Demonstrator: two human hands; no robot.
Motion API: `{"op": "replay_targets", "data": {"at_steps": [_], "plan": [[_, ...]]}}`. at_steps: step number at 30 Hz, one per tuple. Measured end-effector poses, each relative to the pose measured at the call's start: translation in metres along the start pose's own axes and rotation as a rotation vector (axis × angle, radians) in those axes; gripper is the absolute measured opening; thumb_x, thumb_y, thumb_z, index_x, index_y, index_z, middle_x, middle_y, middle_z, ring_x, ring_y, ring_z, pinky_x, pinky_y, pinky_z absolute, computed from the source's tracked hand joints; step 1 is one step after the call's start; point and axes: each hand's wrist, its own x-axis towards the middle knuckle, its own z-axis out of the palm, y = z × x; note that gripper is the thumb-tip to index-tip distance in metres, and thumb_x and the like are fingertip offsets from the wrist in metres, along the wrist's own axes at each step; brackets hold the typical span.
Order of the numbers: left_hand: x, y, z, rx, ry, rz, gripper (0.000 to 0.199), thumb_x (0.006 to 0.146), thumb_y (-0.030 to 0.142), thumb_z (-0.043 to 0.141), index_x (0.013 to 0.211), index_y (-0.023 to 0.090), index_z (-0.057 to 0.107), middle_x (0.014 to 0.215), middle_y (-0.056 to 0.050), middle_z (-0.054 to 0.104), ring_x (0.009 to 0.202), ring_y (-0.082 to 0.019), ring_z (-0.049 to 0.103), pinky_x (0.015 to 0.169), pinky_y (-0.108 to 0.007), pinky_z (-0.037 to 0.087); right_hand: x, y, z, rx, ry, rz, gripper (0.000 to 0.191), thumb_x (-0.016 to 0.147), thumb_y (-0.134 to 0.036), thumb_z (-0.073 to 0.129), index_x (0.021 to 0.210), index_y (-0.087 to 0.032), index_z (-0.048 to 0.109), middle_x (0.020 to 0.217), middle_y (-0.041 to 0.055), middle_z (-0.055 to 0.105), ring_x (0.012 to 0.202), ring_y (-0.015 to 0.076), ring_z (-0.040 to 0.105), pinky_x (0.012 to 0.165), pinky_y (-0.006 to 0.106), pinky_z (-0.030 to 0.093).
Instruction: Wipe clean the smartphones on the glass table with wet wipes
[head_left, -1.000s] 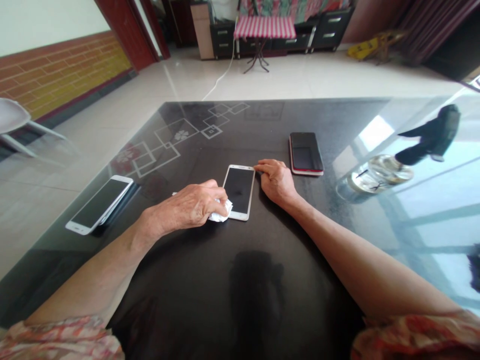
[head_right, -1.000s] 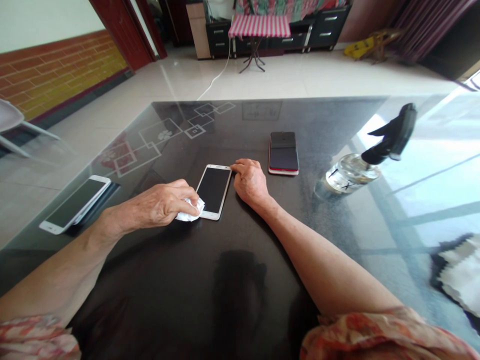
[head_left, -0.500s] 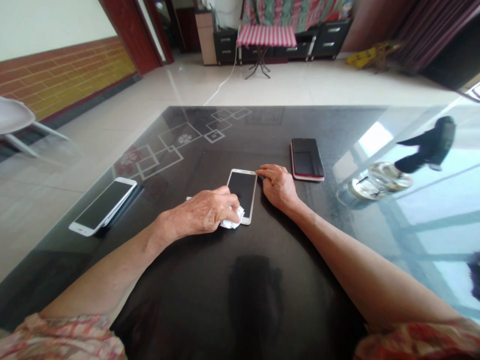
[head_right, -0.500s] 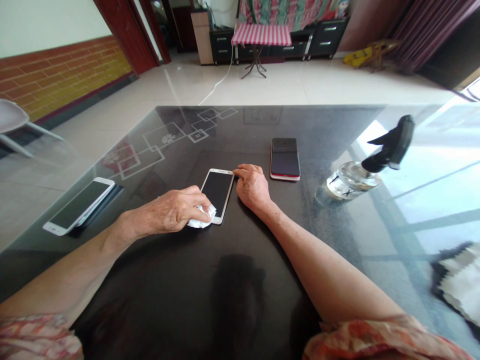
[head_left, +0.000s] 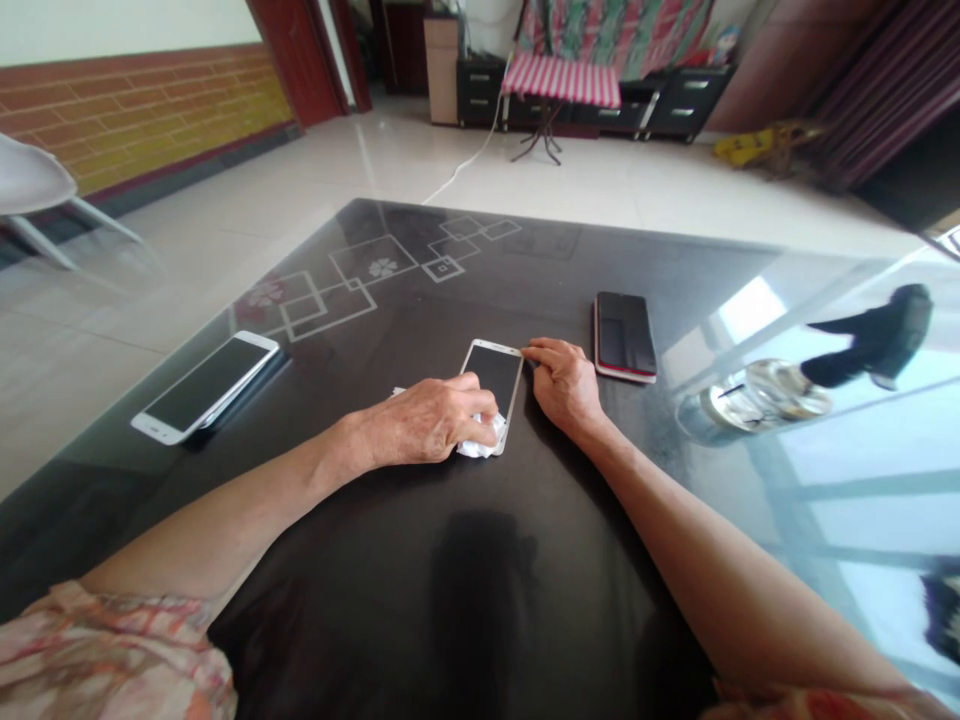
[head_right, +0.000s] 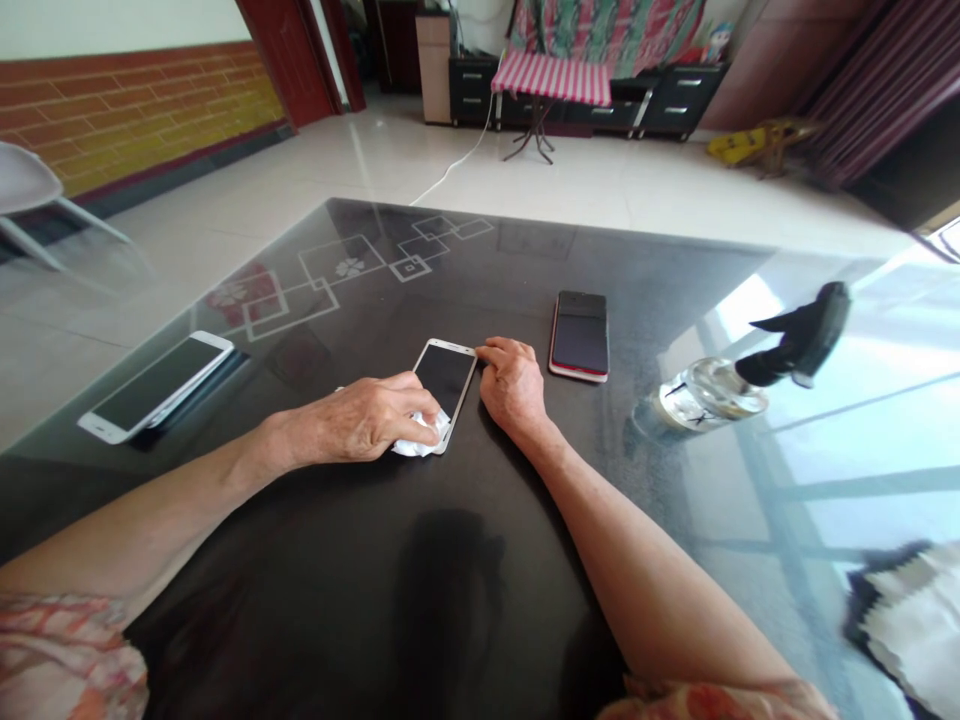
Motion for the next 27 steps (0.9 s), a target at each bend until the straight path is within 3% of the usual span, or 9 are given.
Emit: {"op": "replay_targets", "data": {"at_steps": [10,18,27], "plan": [[-0.016,-0.02,-0.009,-0.058,0.01,-0.057,0.037,0.09,0.005,0.042,0.08,0.025,0.073,0.096,-0.001,0.067,0.084,-0.014,0.052,0.072,-0.024,0.041,0.0,0.0,-0.002,0.015,-0.002,-0.005,0.041,0.074,-0.006,0.044,0.095,-0.02,0.077,0.111,0.0073,0.071,0.104,0.0234,0.062,0.099,0.04,0.047],[-0.003,-0.011,0.002,-0.026,0.07,0.022,0.036,0.089,0.005,0.045,0.091,0.028,0.073,0.105,-0.002,0.066,0.089,-0.015,0.053,0.076,-0.024,0.045,0.0,0.0,-0.001,0.012,0.002,-0.021,0.04,0.074,-0.006,0.043,0.095,-0.019,0.075,0.111,0.0083,0.071,0.106,0.0236,0.063,0.1,0.041,0.047],[-0.016,-0.024,-0.007,-0.087,0.036,-0.021,0.041,0.086,0.001,0.043,0.084,0.027,0.074,0.101,0.0,0.068,0.086,-0.013,0.053,0.076,-0.022,0.043,0.0,0.0,0.0,-0.001,0.015,-0.032,0.04,0.073,-0.005,0.044,0.097,-0.018,0.074,0.111,0.0086,0.071,0.106,0.0238,0.063,0.099,0.041,0.047]]}}
